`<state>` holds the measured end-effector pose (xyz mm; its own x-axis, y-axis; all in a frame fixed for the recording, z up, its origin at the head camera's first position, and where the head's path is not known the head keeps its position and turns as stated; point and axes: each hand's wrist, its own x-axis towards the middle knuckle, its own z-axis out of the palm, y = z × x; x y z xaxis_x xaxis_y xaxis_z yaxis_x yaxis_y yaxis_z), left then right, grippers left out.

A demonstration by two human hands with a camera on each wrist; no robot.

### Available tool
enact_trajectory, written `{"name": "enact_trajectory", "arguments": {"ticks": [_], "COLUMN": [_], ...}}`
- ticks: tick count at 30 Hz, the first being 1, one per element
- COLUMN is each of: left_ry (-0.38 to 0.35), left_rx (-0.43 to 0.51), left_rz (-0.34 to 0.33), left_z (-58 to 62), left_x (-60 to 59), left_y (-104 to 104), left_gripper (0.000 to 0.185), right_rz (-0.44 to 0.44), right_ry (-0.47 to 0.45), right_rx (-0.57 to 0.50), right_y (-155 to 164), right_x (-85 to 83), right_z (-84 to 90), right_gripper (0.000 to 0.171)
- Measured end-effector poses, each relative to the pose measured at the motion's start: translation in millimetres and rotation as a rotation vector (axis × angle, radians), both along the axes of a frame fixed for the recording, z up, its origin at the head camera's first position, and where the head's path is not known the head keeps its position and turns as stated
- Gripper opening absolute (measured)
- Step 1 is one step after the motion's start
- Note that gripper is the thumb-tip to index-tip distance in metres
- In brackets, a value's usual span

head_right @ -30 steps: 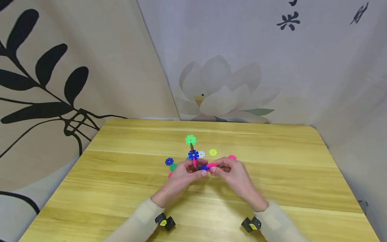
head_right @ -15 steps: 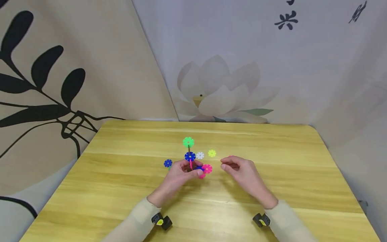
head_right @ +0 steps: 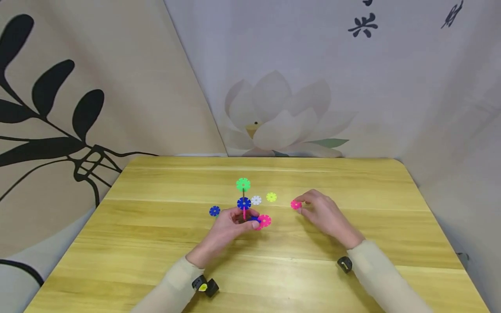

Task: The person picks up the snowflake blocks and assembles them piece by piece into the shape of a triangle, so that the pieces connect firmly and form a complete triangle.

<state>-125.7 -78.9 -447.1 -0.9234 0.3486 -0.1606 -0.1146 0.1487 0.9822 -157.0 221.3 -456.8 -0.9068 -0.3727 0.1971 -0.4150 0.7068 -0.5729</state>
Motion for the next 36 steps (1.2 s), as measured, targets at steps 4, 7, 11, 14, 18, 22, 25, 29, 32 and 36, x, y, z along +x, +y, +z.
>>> {"name": "enact_trajectory", "arguments": {"ticks": [4,7,11,14,18,22,25,29,32,36], "left_ry": [0.009,0.013,0.010,0.014,0.018,0.027,0.033,0.025,0.019,0.014], "left_rx": [-0.007,-0.019,-0.031,-0.022,-0.004,0.002,-0.002,0.003,0.014,0.023], "left_rz": [-0.006,-0.005,0.001,-0.006,-0.021,-0.022,-0.015,-0.007,-0.007,-0.006], "left_z": [-0.1,0.0,0.2,0.3,0.4,-0.1,-1.0,-2.0,-2.5,-3.0], "left_x": [-0.6,-1.0,-1.0,-1.2,-2.0,-2.9,-3.5,-3.4,-2.7,-2.2], "left_y": [-1.4,-2.2,-2.7,-2.3,-1.0,0.3,0.9,1.4,1.6,1.1], "left_gripper": [0.034,0.032,0.031,0.031,0.031,0.030,0.028,0.028,0.028,0.030], "right_rz": [0.035,0.058,0.092,0.105,0.106,0.104,0.092,0.071,0.064,0.063], "right_ry": [-0.007,-0.019,-0.033,-0.053,-0.089,-0.098,-0.105,-0.134,-0.157,-0.190], "right_rx": [0.043,0.071,0.104,0.130,0.160,0.177,0.176,0.153,0.123,0.089], "right_y": [0.8,-0.2,-1.9,-2.3,-1.7,-1.7,-2.3,-3.4,-3.7,-3.0], "right_x": [-10.2,-16.9,-25.2,-29.9,-33.7,-36.7,-38.0,-38.3,-37.2,-34.1], "right_z": [-0.1,-0.9,-2.4,-2.8,-1.8,-1.3,-1.2,-1.4,-2.1,-2.4], "right_gripper": [0.027,0.030,0.032,0.033,0.034,0.032,0.026,0.017,0.015,0.015]}}
